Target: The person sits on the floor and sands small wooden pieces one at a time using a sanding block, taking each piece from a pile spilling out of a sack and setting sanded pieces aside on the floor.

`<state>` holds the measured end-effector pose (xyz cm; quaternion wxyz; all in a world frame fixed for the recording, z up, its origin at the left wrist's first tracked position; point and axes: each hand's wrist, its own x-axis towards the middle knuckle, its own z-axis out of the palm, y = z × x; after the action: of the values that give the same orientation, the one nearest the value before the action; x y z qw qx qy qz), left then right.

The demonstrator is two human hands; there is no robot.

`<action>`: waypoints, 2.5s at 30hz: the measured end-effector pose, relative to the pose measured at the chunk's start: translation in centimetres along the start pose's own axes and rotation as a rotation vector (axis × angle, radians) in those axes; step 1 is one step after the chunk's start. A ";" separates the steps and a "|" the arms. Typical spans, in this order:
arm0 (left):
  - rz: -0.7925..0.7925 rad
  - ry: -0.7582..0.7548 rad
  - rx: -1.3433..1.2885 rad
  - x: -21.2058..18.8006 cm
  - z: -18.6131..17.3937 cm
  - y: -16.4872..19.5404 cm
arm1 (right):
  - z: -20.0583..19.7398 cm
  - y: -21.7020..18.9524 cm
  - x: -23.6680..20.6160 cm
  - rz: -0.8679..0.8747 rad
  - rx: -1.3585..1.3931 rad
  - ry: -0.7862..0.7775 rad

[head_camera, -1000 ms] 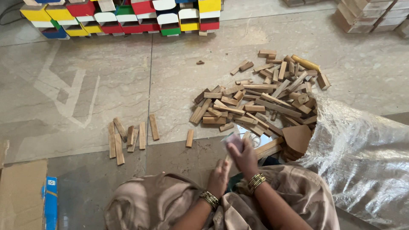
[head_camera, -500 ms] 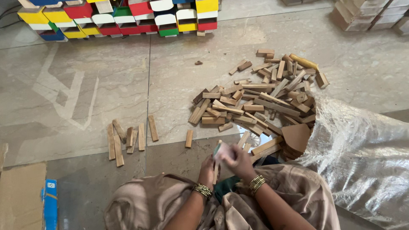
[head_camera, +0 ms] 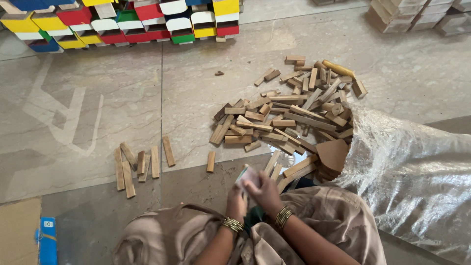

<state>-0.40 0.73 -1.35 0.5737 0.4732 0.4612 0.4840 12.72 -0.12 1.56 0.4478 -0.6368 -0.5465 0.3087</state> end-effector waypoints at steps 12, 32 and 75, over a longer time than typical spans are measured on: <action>0.066 -0.344 0.472 -2.4 1.3 2.5 | -3.9 0.2 3.5 0.635 0.923 0.050; 0.362 -0.202 1.137 -0.8 -0.5 4.6 | -4.2 -3.8 0.6 -0.127 -0.132 -0.199; 0.437 -0.241 1.363 -1.7 -0.1 5.4 | -2.1 0.3 0.8 0.331 0.612 -0.242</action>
<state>-1.35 -0.50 4.07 0.0884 0.8570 0.4887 0.1373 14.88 0.19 2.18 0.4937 -0.5121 -0.3676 0.5991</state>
